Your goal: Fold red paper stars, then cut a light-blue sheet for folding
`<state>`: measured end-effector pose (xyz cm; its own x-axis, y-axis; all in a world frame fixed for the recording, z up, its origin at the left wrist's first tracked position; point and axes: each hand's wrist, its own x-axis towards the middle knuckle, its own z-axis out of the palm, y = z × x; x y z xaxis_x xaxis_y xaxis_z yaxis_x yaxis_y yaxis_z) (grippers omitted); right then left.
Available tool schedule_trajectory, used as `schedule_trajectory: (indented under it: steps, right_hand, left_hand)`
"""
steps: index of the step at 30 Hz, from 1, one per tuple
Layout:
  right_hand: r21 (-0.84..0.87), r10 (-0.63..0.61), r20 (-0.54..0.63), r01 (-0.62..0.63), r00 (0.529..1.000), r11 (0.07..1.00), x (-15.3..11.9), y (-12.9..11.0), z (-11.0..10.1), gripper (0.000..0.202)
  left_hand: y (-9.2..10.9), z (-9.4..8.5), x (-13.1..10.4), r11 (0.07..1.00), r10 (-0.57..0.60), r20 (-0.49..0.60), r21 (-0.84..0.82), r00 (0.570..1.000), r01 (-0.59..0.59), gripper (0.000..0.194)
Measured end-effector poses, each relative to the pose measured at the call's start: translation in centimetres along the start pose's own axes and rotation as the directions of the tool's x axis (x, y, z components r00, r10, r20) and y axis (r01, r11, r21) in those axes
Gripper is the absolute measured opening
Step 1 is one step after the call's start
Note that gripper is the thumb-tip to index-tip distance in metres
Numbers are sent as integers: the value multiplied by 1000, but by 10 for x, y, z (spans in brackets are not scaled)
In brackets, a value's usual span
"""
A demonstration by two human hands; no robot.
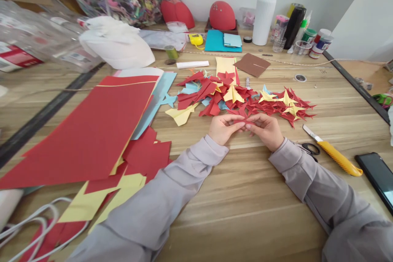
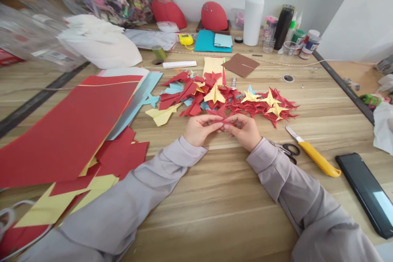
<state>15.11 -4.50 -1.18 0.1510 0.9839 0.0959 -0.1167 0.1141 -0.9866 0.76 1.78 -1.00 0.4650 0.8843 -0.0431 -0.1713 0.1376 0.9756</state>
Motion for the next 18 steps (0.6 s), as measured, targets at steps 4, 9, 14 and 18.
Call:
schedule_trajectory:
  steps: [4, 9, 14, 18]
  right_hand:
    - [-2, -11, -4, 11, 1000, 1000, 0, 0, 0, 28]
    - [2, -14, -29, 14, 999, 1000, 0, 0, 1, 27]
    - [-19, -16, -53, 15, 998, 1000, 1, 1, 0, 27]
    - [-32, 4, -49, -6, 999, 999, 2, 3, -1, 29]
  left_hand:
    - [-1, 1, 0, 1000, 23, -14, 3, 1000, -23, 36]
    - [-1, 1, 0, 1000, 29, -38, 3, 999, -29, 38]
    - [-2, 1, 0, 1000, 19, -27, 1, 999, -19, 39]
    - [-2, 1, -1, 1000, 17, -25, -4, 1000, -17, 40]
